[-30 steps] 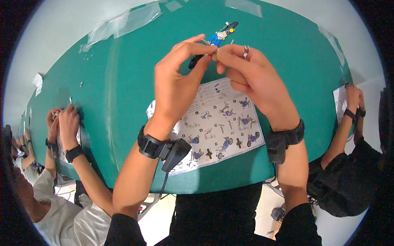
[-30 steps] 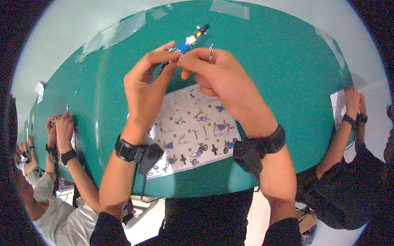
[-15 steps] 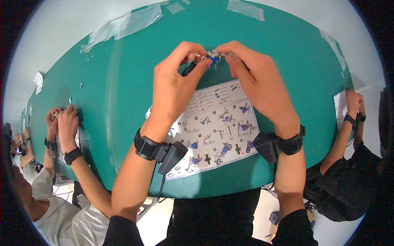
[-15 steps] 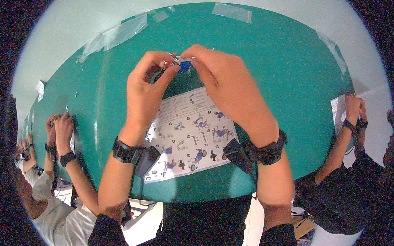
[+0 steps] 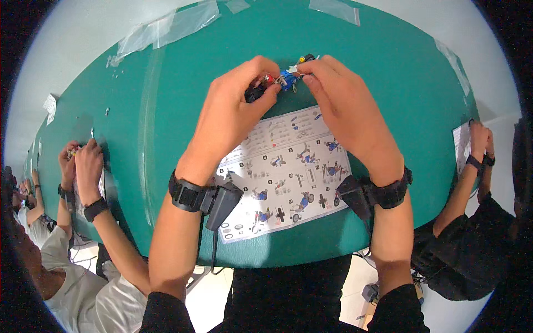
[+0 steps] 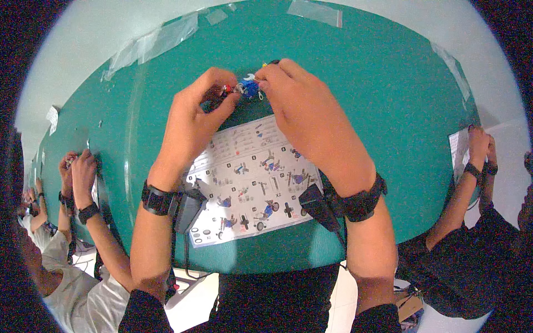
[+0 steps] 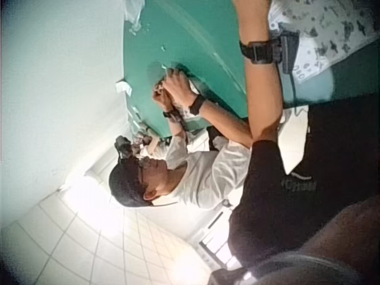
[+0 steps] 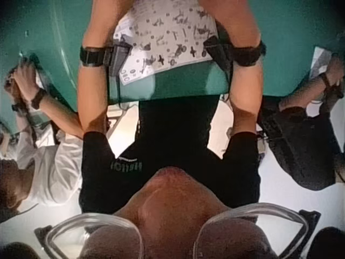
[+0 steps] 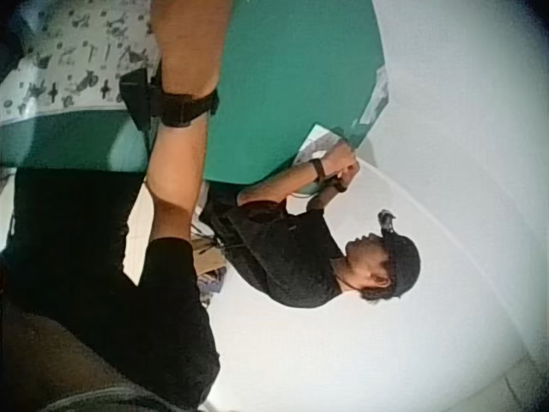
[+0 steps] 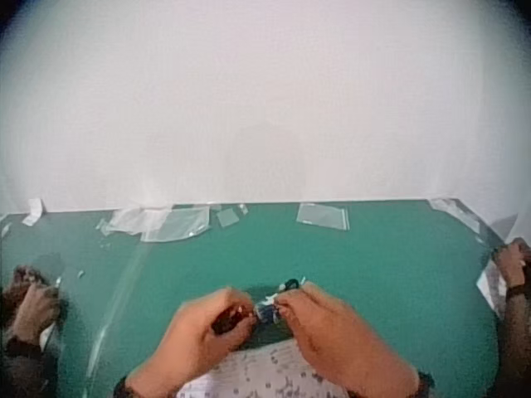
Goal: The person is assembling a small toy motorcycle using instructions.
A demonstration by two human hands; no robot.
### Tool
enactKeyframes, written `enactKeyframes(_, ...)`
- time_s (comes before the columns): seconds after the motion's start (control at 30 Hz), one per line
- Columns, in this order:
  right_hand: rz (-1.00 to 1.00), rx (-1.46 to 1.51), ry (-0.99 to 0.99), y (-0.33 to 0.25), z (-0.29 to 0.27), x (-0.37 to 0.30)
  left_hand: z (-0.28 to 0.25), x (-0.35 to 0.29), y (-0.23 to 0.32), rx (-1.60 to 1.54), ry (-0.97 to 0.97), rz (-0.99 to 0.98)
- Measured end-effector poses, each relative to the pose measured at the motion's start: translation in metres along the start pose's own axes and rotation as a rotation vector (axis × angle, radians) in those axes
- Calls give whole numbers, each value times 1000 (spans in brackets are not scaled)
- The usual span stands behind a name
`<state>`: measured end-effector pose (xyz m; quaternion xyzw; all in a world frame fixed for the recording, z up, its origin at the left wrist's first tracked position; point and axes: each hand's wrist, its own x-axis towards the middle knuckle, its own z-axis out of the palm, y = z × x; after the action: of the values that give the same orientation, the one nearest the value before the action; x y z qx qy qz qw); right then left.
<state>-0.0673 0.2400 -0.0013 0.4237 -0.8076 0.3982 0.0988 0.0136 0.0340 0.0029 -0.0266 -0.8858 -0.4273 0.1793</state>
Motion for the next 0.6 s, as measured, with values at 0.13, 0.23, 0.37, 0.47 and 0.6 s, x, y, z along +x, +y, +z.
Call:
enactKeyframes(0.13, -54, 61, -17, 5, -9, 2, 0, -1, -7, 5, 26, 164)
enactKeyframes(0.23, 92, 158, -116, -8, -23, 5, 0, 1, -11, 21, 35, 194)
enactKeyframes(0.37, 220, 268, -163, -13, -23, 8, -5, 2, -9, 37, -32, 141)
enactKeyframes(0.47, 148, 274, -64, -9, -16, 7, -4, 3, -8, 15, -23, 111)
enactKeyframes(0.6, 88, 298, -26, -5, -15, 7, -2, 2, -6, -14, -7, 120)
